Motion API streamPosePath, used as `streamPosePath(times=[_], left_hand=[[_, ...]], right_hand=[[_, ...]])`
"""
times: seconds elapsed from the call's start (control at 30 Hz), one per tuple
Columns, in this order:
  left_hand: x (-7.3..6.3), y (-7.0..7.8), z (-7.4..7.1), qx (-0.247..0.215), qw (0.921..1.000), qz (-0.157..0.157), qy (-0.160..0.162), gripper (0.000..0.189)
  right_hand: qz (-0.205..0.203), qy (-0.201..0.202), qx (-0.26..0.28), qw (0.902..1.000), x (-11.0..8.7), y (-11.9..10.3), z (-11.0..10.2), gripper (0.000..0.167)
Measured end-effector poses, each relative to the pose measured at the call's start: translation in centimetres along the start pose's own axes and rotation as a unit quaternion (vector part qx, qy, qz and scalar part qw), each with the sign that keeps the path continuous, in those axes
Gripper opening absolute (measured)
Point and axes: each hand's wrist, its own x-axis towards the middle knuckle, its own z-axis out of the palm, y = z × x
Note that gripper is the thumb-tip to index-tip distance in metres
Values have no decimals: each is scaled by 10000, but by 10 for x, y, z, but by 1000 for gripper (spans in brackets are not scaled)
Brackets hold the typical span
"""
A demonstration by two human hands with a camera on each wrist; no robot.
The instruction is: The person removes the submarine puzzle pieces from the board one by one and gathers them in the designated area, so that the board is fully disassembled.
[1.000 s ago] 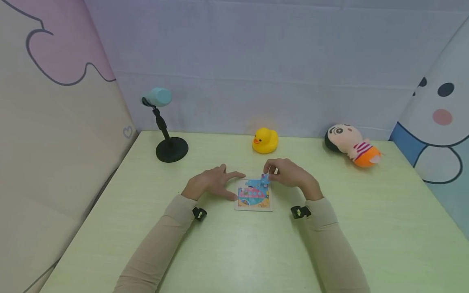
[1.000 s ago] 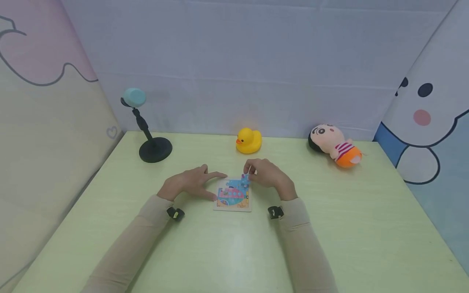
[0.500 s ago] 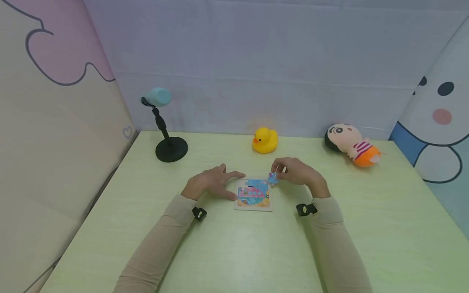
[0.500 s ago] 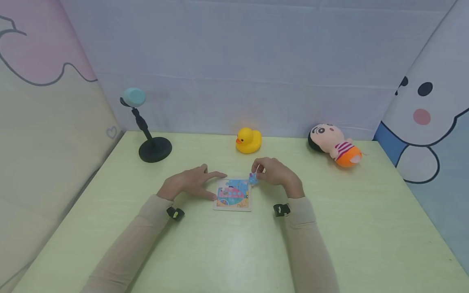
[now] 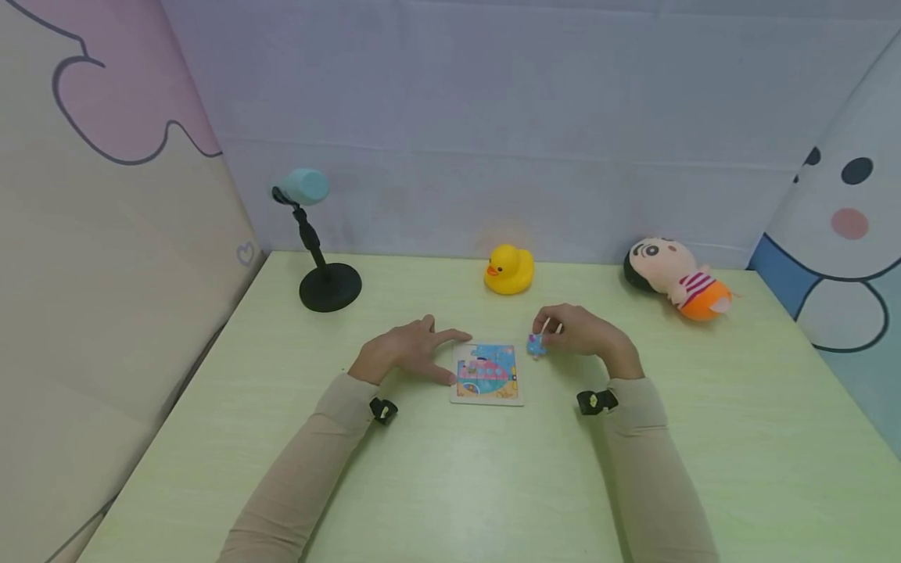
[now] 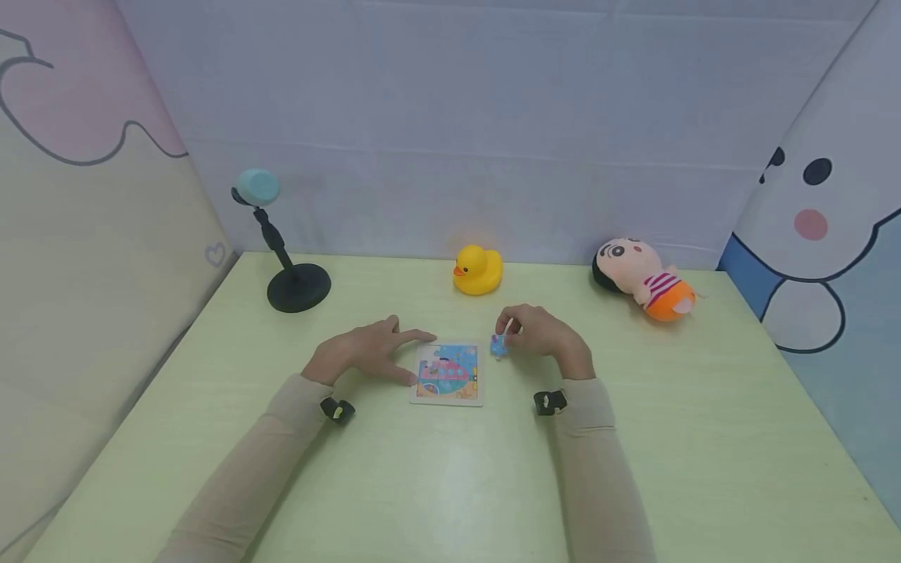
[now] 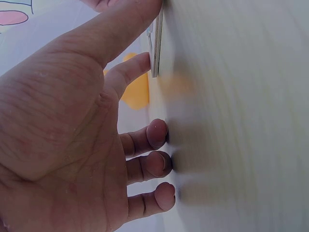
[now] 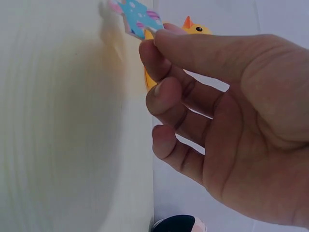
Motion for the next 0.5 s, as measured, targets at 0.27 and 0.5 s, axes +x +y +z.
streamPosePath(times=[0.27,0.5], left_hand=[[-1,1,-1,8,10000,-54,1,79],[-1,1,-1,7,10000,-44,16,79]], right_hand=[[-34,-2,30,10000,0,5,0,9],[44,44,79,9999,0,9,1,9]])
